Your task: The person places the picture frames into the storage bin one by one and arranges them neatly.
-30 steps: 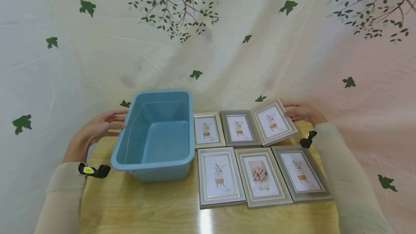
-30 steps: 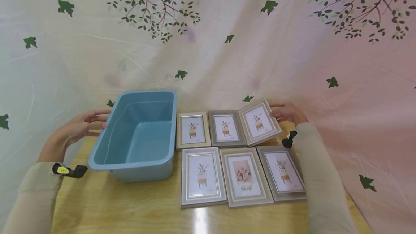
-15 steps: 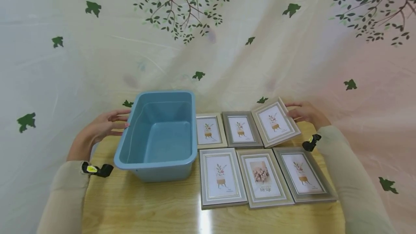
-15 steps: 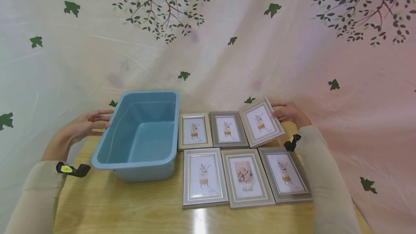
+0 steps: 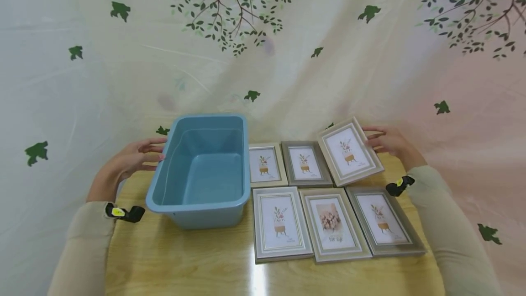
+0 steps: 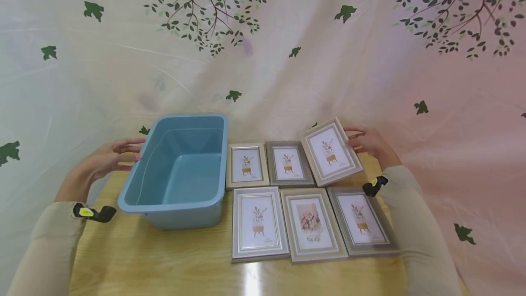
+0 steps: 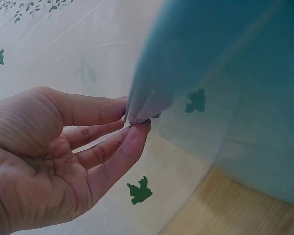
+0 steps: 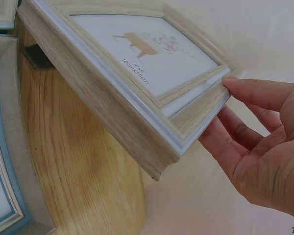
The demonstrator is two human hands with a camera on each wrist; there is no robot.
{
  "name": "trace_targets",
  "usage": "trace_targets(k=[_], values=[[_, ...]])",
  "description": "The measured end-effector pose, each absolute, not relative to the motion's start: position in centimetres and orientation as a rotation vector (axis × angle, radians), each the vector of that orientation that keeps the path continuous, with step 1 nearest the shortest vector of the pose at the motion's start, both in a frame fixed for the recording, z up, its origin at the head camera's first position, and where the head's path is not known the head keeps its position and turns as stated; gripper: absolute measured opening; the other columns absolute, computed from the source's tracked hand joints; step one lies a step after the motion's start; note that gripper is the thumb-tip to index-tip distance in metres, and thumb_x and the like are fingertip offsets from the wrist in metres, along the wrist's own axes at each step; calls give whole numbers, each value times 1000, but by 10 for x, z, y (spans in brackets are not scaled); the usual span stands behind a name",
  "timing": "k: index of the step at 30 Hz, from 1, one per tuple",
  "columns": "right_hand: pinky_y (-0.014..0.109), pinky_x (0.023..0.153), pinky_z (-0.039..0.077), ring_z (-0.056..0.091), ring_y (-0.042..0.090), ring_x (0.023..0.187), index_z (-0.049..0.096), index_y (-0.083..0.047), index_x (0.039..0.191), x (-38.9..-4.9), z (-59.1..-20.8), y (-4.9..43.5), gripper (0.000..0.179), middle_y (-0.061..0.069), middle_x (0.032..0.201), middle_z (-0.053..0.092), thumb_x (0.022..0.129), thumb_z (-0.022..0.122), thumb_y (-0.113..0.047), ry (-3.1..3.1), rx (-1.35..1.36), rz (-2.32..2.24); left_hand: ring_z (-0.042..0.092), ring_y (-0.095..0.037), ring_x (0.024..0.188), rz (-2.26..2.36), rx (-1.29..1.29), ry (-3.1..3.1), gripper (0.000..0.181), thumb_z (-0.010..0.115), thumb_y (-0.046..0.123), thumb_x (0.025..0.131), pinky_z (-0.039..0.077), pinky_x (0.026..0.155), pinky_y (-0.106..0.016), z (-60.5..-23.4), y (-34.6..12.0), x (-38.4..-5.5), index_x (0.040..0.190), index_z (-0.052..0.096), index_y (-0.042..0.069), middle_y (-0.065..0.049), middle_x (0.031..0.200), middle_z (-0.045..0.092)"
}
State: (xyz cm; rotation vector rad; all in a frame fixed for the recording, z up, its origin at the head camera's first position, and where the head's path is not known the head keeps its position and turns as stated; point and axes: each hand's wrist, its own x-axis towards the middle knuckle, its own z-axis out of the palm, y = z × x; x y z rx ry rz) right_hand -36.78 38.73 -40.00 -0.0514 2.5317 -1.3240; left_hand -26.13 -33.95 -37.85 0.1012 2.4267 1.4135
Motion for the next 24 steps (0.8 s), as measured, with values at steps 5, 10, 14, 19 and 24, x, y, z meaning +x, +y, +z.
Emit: trace_targets(k=[5, 10, 14, 19, 24], values=[[41, 96, 58, 65, 4, 98, 30, -11, 161, -361, -395, 384, 69, 32, 150, 45, 101, 64, -14, 2561, -36, -1354, 42, -47, 141, 1423, 104, 2426, 75, 59, 26, 105, 52, 105, -58, -377, -341, -261, 164, 17, 10, -29, 160, 33], [31, 89, 60, 66, 0, 96, 33, -12, 161, -355, -399, 383, 69, 15, 135, 62, 100, 66, -16, 2543, -45, -1461, 42, -48, 141, 1417, 107, 2431, 74, 59, 23, 105, 51, 105, -59, -379, -340, -262, 164, 16, 9, -31, 160, 32], [24, 81, 60, 67, -3, 92, 29, -5, 160, -352, -404, 382, 72, -15, 105, 69, 99, 67, -10, 2435, -84, -1630, 41, -49, 142, 1423, 100, 2421, 74, 59, 22, 105, 48, 107, -62, -379, -338, -263, 164, 16, 9, -31, 161, 31], [20, 78, 60, 68, -4, 91, 29, -6, 160, -350, -403, 370, 71, -24, 96, 69, 99, 65, -5, 2378, -109, -1739, 41, -49, 142, 1421, 91, 2420, 74, 58, 21, 105, 47, 108, -62, -378, -337, -264, 164, 15, 8, -32, 160, 31], [21, 78, 60, 67, -5, 91, 35, -6, 158, -344, -394, 354, 68, -24, 96, 69, 98, 67, -6, 2423, -111, -1753, 42, -49, 141, 1416, 72, 2425, 75, 60, 21, 104, 49, 106, -60, -377, -337, -262, 164, 16, 9, -32, 159, 32]])
